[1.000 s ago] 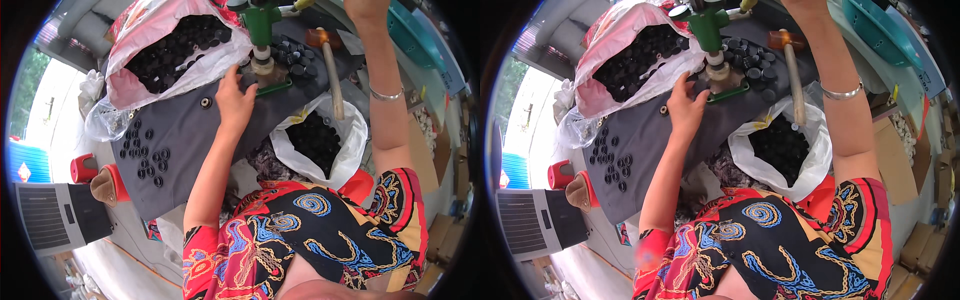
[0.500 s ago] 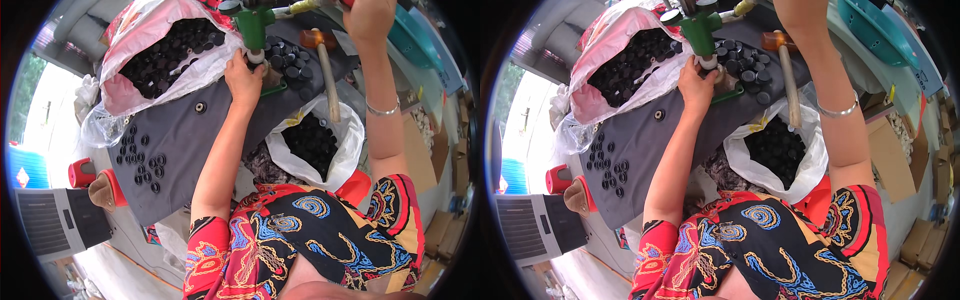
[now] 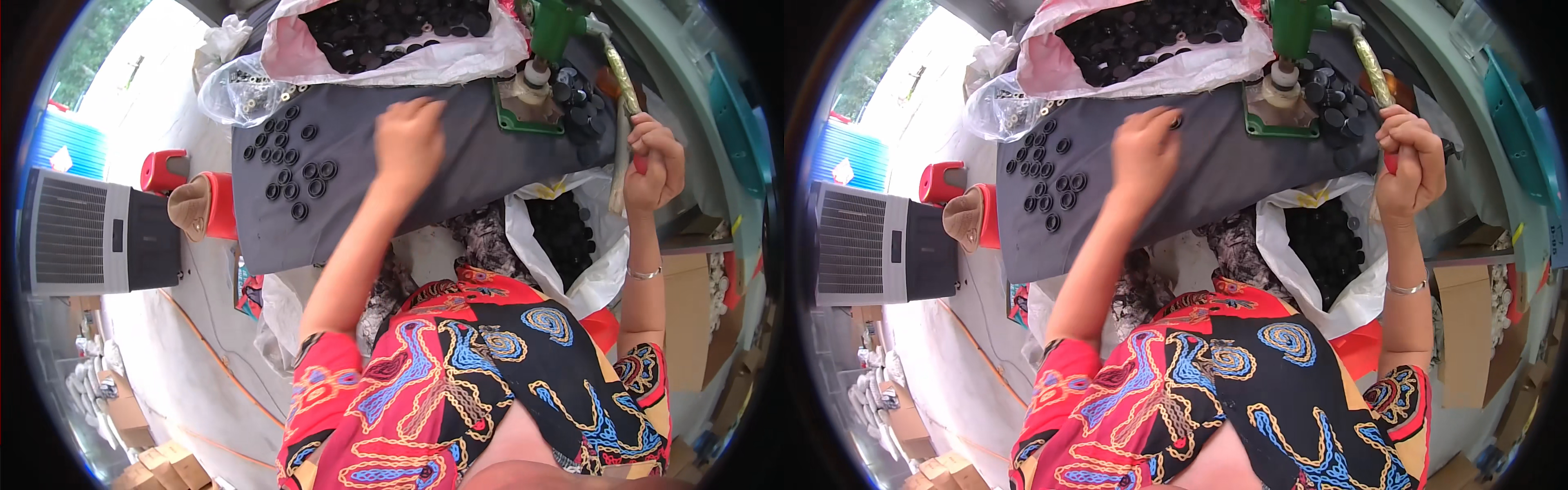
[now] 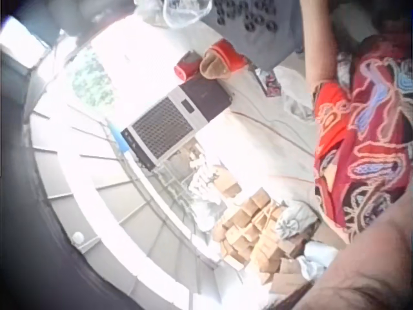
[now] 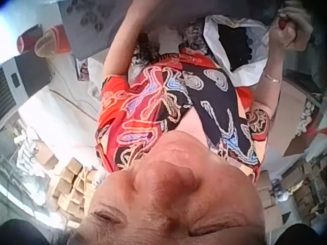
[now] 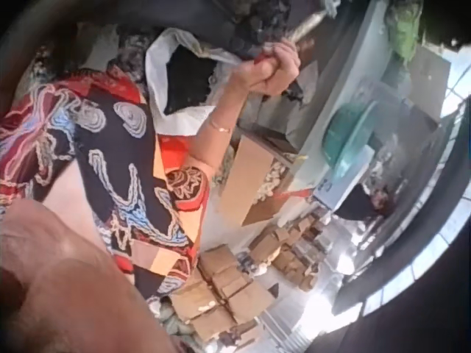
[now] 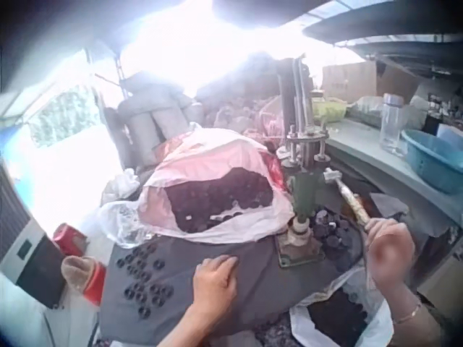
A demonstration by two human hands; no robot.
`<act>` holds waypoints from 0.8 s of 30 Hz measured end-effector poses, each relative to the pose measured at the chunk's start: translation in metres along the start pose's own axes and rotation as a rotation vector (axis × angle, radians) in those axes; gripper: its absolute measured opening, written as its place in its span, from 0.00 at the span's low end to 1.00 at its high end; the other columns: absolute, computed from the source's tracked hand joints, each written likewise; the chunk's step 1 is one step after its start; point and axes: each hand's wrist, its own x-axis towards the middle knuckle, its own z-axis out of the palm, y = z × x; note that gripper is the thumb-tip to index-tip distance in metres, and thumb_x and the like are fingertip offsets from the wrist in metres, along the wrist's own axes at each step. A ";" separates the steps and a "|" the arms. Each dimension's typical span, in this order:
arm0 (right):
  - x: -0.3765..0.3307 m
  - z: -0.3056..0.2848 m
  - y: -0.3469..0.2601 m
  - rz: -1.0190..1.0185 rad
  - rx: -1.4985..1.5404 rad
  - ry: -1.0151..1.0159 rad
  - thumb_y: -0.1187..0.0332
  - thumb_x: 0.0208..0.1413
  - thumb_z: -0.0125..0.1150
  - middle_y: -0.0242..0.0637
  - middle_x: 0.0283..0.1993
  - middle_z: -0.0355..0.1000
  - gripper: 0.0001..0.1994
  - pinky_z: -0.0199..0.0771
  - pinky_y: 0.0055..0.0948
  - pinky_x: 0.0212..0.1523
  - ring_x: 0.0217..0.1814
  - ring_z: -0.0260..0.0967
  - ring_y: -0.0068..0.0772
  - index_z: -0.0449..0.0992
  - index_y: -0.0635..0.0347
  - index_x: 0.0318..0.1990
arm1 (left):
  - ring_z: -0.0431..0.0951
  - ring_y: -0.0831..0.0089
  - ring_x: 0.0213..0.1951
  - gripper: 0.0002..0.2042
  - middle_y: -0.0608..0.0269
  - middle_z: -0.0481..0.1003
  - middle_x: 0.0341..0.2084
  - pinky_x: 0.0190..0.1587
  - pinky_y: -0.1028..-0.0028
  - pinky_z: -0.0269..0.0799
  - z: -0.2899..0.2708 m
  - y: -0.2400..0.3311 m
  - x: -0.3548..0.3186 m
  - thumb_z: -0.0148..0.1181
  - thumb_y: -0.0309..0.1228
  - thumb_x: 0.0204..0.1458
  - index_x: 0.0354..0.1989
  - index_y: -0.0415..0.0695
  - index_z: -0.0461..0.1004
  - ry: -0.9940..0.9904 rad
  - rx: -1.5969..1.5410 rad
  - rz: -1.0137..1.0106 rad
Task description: The person assembles snap fasteners by placing black plastic rings and metal components onto a grey mat. They use a hammer to strike a green manual press tool to secure the fasteners. The person repeatedly arranges the components on the mat and uses the press to complete the assembly.
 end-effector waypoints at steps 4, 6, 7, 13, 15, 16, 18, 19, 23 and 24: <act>0.031 -0.011 -0.007 0.101 0.032 -0.003 0.82 0.53 0.40 0.40 0.27 0.67 0.10 0.72 0.38 0.48 0.31 0.65 0.29 0.72 0.71 0.33 | 0.76 0.59 0.40 0.06 0.59 0.78 0.32 0.41 0.60 0.69 -0.070 -0.054 -0.036 0.56 0.26 0.43 0.30 0.46 0.77 -0.404 0.615 -0.149; 0.061 -0.013 -0.006 0.181 0.075 0.032 0.80 0.56 0.42 0.39 0.28 0.67 0.09 0.72 0.34 0.48 0.31 0.65 0.28 0.73 0.71 0.34 | 0.75 0.59 0.41 0.06 0.58 0.77 0.30 0.40 0.61 0.69 -0.090 -0.070 -0.047 0.56 0.27 0.44 0.30 0.47 0.78 -0.548 0.687 -0.112; 0.075 -0.013 -0.005 0.212 0.075 0.042 0.80 0.57 0.43 0.39 0.28 0.67 0.09 0.72 0.33 0.47 0.31 0.64 0.28 0.73 0.71 0.35 | 0.75 0.58 0.40 0.06 0.57 0.77 0.30 0.40 0.61 0.69 -0.093 -0.078 -0.050 0.56 0.27 0.44 0.30 0.47 0.78 -0.577 0.670 -0.085; 0.159 0.003 0.009 0.348 0.018 0.096 0.72 0.53 0.42 0.35 0.15 0.63 0.10 0.63 0.22 0.18 0.15 0.62 0.25 0.72 0.65 0.30 | 0.76 0.58 0.36 0.10 0.57 0.76 0.27 0.40 0.60 0.71 -0.088 -0.087 -0.042 0.61 0.25 0.40 0.35 0.43 0.78 -0.513 0.518 -0.012; 0.168 0.012 0.014 0.283 -0.014 0.124 0.71 0.53 0.41 0.35 0.16 0.63 0.10 0.62 0.24 0.16 0.15 0.62 0.25 0.72 0.64 0.30 | 0.77 0.58 0.34 0.10 0.56 0.76 0.26 0.38 0.61 0.72 -0.075 -0.069 -0.029 0.62 0.25 0.41 0.35 0.42 0.76 -0.296 0.135 -0.146; 0.171 0.010 0.017 0.295 -0.012 0.122 0.71 0.53 0.41 0.35 0.16 0.63 0.10 0.62 0.24 0.16 0.15 0.62 0.25 0.72 0.64 0.30 | 0.77 0.58 0.33 0.11 0.56 0.76 0.26 0.38 0.62 0.73 -0.064 -0.059 -0.024 0.63 0.25 0.41 0.35 0.41 0.75 -0.184 -0.059 -0.214; 0.176 0.003 0.021 0.322 -0.004 0.117 0.71 0.53 0.41 0.35 0.16 0.63 0.11 0.62 0.24 0.16 0.15 0.62 0.25 0.72 0.64 0.30 | 0.78 0.58 0.30 0.12 0.55 0.75 0.27 0.36 0.63 0.74 -0.040 -0.038 -0.020 0.64 0.25 0.41 0.36 0.40 0.73 -0.100 -0.328 -0.374; 0.176 0.002 0.023 0.320 0.021 0.109 0.71 0.53 0.41 0.35 0.16 0.63 0.11 0.62 0.23 0.16 0.15 0.62 0.25 0.71 0.64 0.30 | 0.77 0.59 0.32 0.12 0.56 0.76 0.28 0.37 0.63 0.73 -0.027 -0.036 -0.026 0.65 0.26 0.41 0.36 0.41 0.73 -0.109 -0.251 -0.345; 0.171 0.006 0.020 0.305 0.040 0.089 0.70 0.54 0.41 0.35 0.16 0.63 0.11 0.61 0.23 0.17 0.15 0.61 0.25 0.71 0.64 0.31 | 0.75 0.58 0.38 0.12 0.58 0.77 0.34 0.41 0.63 0.70 -0.006 -0.040 -0.047 0.64 0.24 0.42 0.38 0.43 0.76 -0.117 0.022 0.016; 0.168 0.006 0.017 0.301 0.028 0.088 0.70 0.54 0.41 0.35 0.16 0.63 0.11 0.61 0.22 0.17 0.15 0.61 0.25 0.71 0.64 0.31 | 0.75 0.58 0.38 0.13 0.57 0.77 0.35 0.42 0.64 0.71 -0.009 -0.042 -0.047 0.64 0.25 0.42 0.39 0.43 0.77 -0.122 0.026 0.003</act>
